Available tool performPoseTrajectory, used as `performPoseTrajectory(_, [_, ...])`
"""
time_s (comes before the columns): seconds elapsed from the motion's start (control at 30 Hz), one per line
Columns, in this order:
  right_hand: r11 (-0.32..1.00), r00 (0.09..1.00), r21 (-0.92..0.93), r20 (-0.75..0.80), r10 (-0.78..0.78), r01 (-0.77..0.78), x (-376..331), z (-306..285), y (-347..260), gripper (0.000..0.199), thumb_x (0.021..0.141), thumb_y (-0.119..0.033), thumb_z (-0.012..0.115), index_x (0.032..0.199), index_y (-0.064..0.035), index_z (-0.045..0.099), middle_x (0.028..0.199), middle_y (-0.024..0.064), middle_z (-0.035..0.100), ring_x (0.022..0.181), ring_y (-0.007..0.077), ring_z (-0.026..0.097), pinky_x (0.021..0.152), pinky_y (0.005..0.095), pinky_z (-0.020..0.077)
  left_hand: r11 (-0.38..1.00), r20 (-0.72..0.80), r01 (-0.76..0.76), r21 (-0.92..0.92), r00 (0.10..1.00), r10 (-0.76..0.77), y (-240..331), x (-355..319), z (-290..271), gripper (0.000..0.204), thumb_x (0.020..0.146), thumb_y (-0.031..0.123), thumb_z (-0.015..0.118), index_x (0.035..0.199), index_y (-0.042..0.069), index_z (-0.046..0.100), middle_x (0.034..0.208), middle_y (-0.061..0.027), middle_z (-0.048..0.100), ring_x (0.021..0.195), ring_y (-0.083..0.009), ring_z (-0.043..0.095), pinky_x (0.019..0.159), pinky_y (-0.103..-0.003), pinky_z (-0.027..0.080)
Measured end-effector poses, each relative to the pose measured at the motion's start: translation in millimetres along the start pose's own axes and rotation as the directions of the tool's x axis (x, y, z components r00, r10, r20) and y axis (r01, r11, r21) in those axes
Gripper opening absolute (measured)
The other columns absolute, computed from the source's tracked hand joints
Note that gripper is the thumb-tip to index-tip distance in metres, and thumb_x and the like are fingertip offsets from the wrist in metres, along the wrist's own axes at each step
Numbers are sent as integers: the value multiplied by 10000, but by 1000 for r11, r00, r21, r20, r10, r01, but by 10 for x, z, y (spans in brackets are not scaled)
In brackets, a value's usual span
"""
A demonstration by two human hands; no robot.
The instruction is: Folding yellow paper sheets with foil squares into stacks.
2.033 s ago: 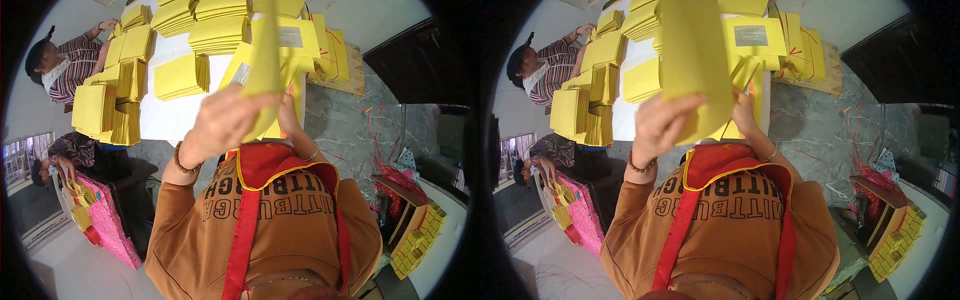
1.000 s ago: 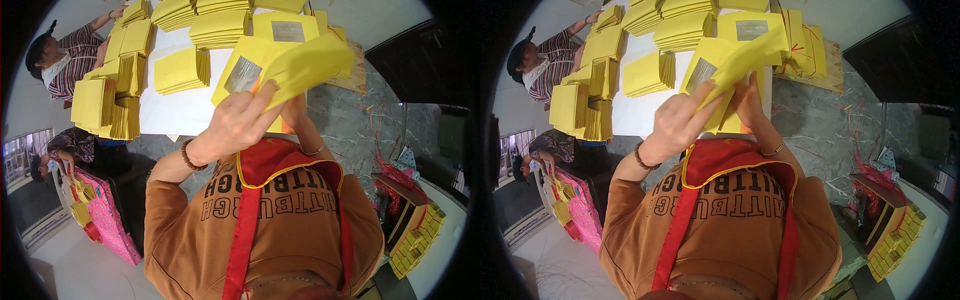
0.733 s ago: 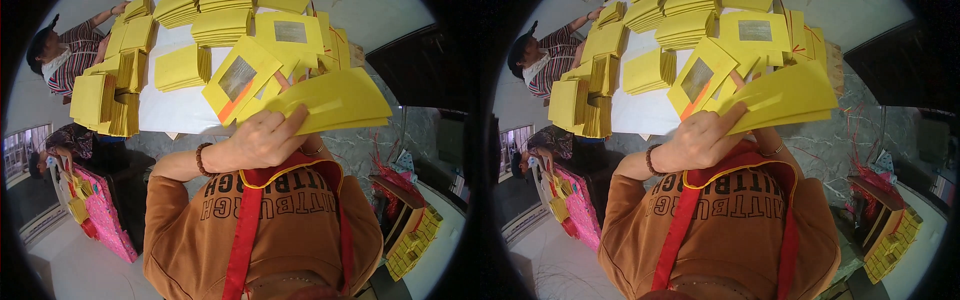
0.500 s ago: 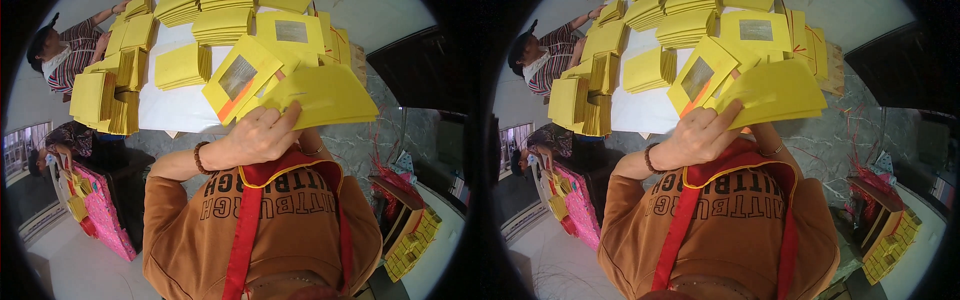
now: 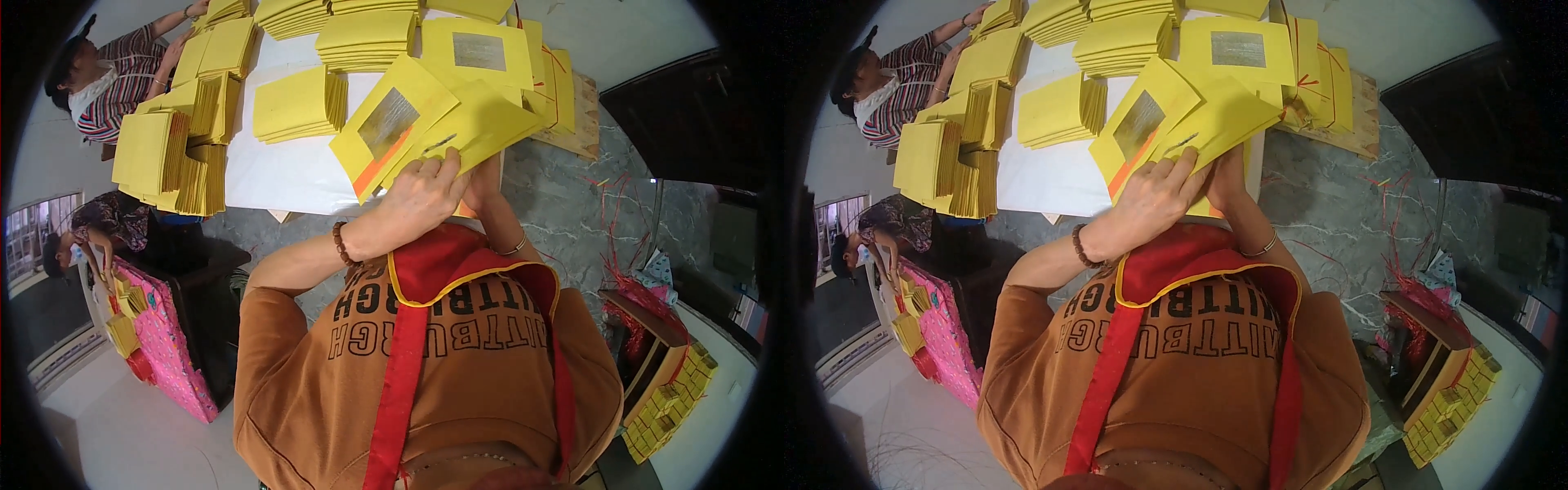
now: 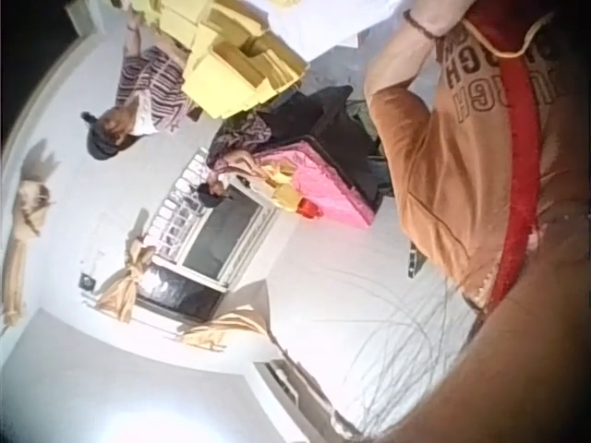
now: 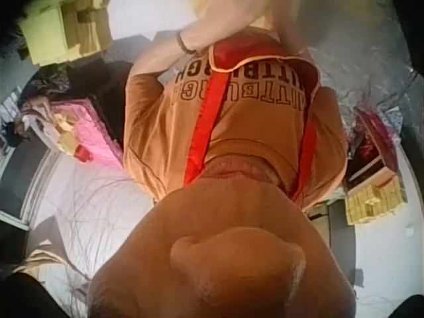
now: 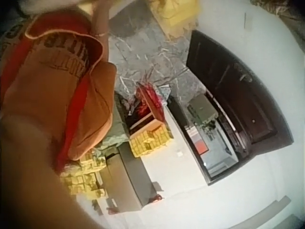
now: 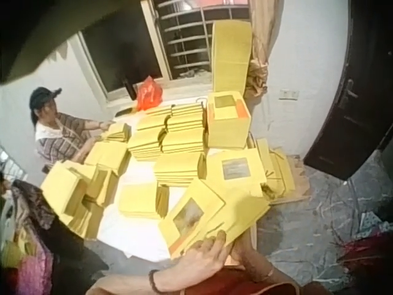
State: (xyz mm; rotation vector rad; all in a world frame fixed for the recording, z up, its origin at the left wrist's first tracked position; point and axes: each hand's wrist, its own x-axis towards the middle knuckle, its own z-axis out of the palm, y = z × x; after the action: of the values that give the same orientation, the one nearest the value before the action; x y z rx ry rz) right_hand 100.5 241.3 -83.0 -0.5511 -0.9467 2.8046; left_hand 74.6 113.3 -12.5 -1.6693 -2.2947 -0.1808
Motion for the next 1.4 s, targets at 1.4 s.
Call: performPoseTrajectory(1.4, [972, 999, 229, -11, -44, 45, 176, -82, 153, 383, 934, -327, 377, 1252, -119, 329, 1215, 32, 435, 1097, 177, 454, 917, 332, 390, 956, 8, 277, -95, 961, -277, -248, 171, 364, 441, 727, 88, 541, 1151, -5, 460, 681, -99, 550, 643, -224, 577, 516, -301, 479])
